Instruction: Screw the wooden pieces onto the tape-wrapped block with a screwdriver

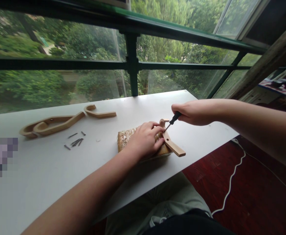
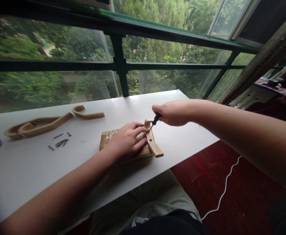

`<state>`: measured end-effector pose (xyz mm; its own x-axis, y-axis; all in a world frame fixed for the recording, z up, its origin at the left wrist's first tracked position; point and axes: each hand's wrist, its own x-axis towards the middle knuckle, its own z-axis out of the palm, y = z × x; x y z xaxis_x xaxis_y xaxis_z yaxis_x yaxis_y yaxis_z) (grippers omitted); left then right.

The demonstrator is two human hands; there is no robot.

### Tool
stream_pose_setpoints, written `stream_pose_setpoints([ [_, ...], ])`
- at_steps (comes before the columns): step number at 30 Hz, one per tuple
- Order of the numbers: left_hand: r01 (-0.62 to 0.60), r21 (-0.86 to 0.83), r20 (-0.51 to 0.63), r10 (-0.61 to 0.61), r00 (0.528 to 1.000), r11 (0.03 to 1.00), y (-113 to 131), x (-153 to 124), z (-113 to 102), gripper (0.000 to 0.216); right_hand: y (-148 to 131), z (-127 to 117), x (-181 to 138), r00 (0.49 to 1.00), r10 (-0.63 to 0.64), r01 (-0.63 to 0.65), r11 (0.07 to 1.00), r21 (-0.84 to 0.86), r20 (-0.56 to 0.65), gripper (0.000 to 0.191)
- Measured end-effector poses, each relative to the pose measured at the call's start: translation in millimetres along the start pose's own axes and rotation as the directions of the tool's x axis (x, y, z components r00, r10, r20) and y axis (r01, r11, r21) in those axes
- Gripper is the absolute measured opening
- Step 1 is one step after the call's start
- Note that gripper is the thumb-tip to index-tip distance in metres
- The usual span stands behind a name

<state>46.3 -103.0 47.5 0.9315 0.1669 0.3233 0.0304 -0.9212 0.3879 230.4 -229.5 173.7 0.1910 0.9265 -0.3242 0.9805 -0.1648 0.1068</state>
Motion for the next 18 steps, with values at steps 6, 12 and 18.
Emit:
stream_pose_setpoints([
  [6,-0.013,0.008,-0.006,0.013,1.000,1.000,-2,0,2,0.033,-9,-11,0,0.995,-0.028,0.025,0.999,0.032,0.097,0.034],
  [12,-0.018,0.013,-0.007,0.018,1.000,1.000,-3,0,3,0.032,-6,-13,11,0.984,0.097,-0.103,0.994,0.034,0.147,0.063],
  [18,-0.013,0.011,-0.001,0.013,1.000,1.000,-2,0,2,0.033,-3,-12,13,0.972,0.191,-0.187,0.981,-0.046,0.136,0.075],
])
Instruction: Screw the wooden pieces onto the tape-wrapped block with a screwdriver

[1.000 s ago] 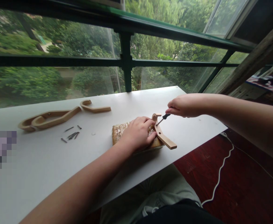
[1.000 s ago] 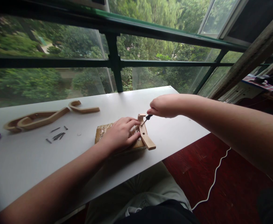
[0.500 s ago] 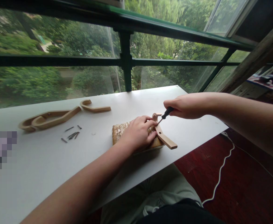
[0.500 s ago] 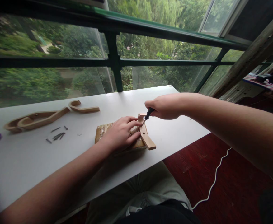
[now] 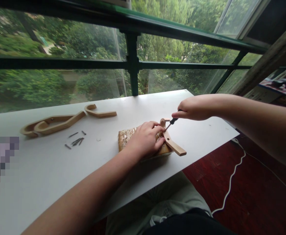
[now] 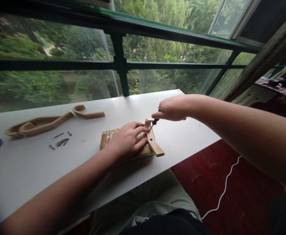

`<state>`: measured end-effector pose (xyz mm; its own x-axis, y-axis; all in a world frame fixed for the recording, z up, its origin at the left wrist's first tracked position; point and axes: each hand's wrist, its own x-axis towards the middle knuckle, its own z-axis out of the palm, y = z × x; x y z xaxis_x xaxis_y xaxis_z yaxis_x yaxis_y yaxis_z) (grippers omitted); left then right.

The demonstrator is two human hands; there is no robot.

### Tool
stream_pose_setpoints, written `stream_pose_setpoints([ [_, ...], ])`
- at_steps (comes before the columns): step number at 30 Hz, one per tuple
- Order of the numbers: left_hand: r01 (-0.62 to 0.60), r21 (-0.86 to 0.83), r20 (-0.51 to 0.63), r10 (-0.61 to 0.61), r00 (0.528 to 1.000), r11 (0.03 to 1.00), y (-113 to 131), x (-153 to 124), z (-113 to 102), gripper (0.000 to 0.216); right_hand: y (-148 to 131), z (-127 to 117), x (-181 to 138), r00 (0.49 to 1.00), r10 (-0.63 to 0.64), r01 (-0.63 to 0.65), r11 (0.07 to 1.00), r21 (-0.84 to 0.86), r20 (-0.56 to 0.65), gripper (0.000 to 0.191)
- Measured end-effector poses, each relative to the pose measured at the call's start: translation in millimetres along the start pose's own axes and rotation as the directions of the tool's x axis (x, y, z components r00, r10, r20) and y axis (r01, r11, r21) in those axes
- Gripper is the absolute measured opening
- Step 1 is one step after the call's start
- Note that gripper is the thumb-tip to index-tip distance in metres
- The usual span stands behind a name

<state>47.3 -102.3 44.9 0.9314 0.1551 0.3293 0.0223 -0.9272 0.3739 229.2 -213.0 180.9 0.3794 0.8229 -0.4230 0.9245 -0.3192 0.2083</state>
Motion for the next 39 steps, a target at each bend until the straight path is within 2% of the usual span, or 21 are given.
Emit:
stream_pose_setpoints([
  [8,-0.003,-0.003,-0.013,0.003,1.000,1.000,0,0,0,0.032,-2,3,0,0.996,0.091,-0.091,0.995,-0.034,0.009,0.084],
  [13,-0.030,-0.008,-0.040,0.030,0.999,1.000,1,0,0,0.032,-5,3,-4,0.994,0.096,-0.100,0.992,-0.079,-0.048,0.080],
  [20,-0.082,-0.021,-0.071,0.081,0.994,0.996,1,-1,0,0.039,-7,8,-5,0.994,0.096,-0.100,0.992,-0.079,-0.056,0.076],
  [25,-0.187,-0.042,-0.086,0.183,0.979,0.982,1,1,-2,0.032,-8,14,-4,0.986,0.094,-0.103,0.993,-0.061,-0.138,0.070],
  [30,-0.278,-0.062,-0.066,0.274,0.959,0.959,0,3,0,0.033,-5,18,-2,0.981,0.103,-0.114,0.992,-0.058,-0.166,0.067],
  [34,-0.250,-0.063,-0.047,0.247,0.968,0.966,-1,3,1,0.035,-1,17,-5,0.979,0.048,-0.055,0.998,-0.034,-0.196,0.066],
  [39,-0.232,-0.064,-0.020,0.231,0.973,0.971,1,1,-2,0.033,-7,7,-21,0.969,-0.141,0.147,0.989,0.012,-0.204,0.048],
])
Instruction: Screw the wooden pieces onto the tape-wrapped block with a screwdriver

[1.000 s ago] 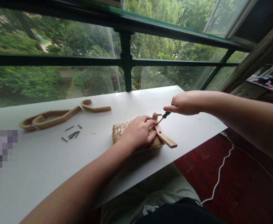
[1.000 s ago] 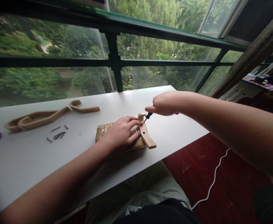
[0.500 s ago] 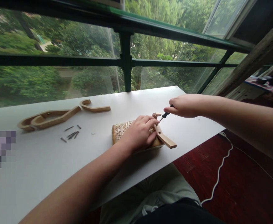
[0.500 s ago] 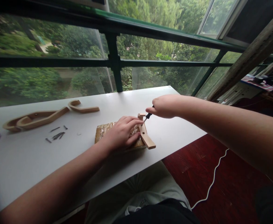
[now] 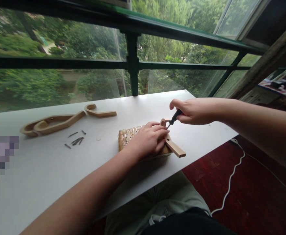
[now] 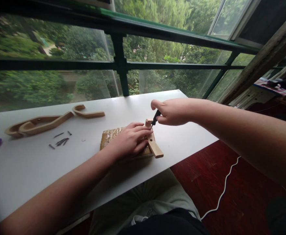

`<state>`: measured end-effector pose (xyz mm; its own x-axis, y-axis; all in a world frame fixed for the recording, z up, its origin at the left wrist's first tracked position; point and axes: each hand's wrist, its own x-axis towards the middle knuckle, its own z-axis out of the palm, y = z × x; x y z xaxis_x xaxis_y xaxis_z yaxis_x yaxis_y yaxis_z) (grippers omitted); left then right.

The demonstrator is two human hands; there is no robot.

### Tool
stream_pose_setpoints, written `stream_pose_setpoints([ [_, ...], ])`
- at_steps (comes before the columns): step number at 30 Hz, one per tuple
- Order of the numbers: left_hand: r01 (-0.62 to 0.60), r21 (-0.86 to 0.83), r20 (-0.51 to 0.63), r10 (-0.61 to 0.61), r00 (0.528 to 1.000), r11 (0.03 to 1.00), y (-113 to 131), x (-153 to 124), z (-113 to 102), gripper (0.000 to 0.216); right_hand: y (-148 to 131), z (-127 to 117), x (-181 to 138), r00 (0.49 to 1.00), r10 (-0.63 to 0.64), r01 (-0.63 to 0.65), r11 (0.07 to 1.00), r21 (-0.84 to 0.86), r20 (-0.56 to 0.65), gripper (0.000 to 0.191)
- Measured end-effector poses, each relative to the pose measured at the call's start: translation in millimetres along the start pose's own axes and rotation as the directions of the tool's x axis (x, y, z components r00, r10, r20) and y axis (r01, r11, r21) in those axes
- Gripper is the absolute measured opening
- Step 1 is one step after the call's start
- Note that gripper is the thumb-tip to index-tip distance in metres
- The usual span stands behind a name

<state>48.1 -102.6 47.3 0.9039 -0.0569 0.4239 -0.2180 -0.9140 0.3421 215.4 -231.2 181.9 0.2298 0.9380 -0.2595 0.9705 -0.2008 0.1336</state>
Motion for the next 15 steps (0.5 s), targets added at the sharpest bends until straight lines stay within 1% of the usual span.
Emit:
stream_pose_setpoints([
  [4,0.003,0.010,0.012,-0.003,1.000,1.000,2,0,-2,0.033,-8,-9,-9,0.993,-0.115,0.115,0.993,-0.014,-0.026,0.041],
  [7,0.000,0.017,0.015,0.000,1.000,1.000,3,1,-3,0.033,-8,-12,-12,0.986,-0.151,0.147,0.988,-0.051,-0.073,0.035],
  [10,-0.011,0.020,0.015,0.011,1.000,1.000,3,1,-3,0.032,-3,-13,-12,0.984,-0.153,0.145,0.986,-0.088,-0.096,0.030],
  [15,-0.011,0.026,0.014,0.010,1.000,1.000,2,1,-2,0.033,2,-14,-7,0.995,-0.084,0.079,0.993,-0.084,-0.057,0.026],
])
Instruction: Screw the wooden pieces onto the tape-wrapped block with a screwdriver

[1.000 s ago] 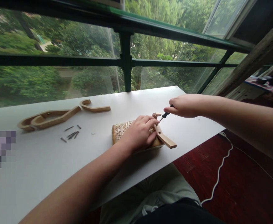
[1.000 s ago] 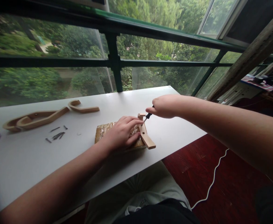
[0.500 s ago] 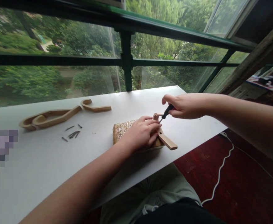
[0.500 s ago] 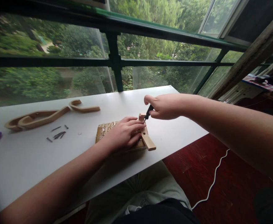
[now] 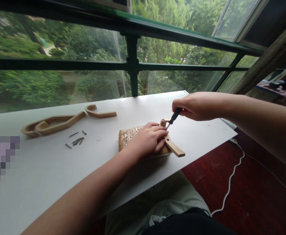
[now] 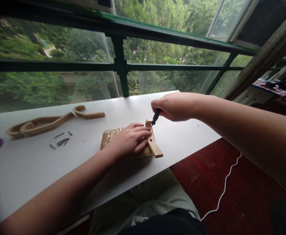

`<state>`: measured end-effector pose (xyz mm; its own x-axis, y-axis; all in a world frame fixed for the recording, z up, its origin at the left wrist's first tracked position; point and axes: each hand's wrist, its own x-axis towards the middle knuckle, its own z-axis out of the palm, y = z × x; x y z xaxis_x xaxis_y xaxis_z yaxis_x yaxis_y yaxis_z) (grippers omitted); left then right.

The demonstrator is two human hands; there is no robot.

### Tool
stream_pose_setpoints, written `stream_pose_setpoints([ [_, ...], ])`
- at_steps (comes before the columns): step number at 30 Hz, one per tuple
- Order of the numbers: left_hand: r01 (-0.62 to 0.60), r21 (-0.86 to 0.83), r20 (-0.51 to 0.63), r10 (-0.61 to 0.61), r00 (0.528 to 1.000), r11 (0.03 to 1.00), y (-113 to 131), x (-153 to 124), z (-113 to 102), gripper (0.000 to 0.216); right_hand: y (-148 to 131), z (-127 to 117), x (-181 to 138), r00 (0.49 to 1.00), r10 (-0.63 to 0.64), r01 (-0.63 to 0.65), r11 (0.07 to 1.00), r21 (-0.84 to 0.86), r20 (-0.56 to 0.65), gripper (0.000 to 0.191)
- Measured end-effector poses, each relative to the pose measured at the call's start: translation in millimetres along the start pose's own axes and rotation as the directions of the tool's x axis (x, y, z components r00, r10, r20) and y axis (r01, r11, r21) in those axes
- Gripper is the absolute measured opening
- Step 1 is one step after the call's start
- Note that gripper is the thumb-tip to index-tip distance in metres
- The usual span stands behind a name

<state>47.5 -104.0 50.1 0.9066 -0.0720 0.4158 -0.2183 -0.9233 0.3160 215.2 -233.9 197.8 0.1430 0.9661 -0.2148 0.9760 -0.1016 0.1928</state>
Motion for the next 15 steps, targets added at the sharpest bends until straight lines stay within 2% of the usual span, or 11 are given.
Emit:
stream_pose_setpoints([
  [8,0.011,0.004,0.000,-0.011,1.000,1.000,-0.5,-0.1,1.0,0.032,4.8,-3.2,3.9,0.999,0.003,0.001,0.997,-0.071,0.055,0.032],
  [15,0.015,0.000,0.002,-0.015,1.000,1.000,-0.9,-0.2,1.6,0.032,-1.4,-2.9,9.4,0.993,0.080,-0.068,0.991,-0.119,0.092,0.058],
])
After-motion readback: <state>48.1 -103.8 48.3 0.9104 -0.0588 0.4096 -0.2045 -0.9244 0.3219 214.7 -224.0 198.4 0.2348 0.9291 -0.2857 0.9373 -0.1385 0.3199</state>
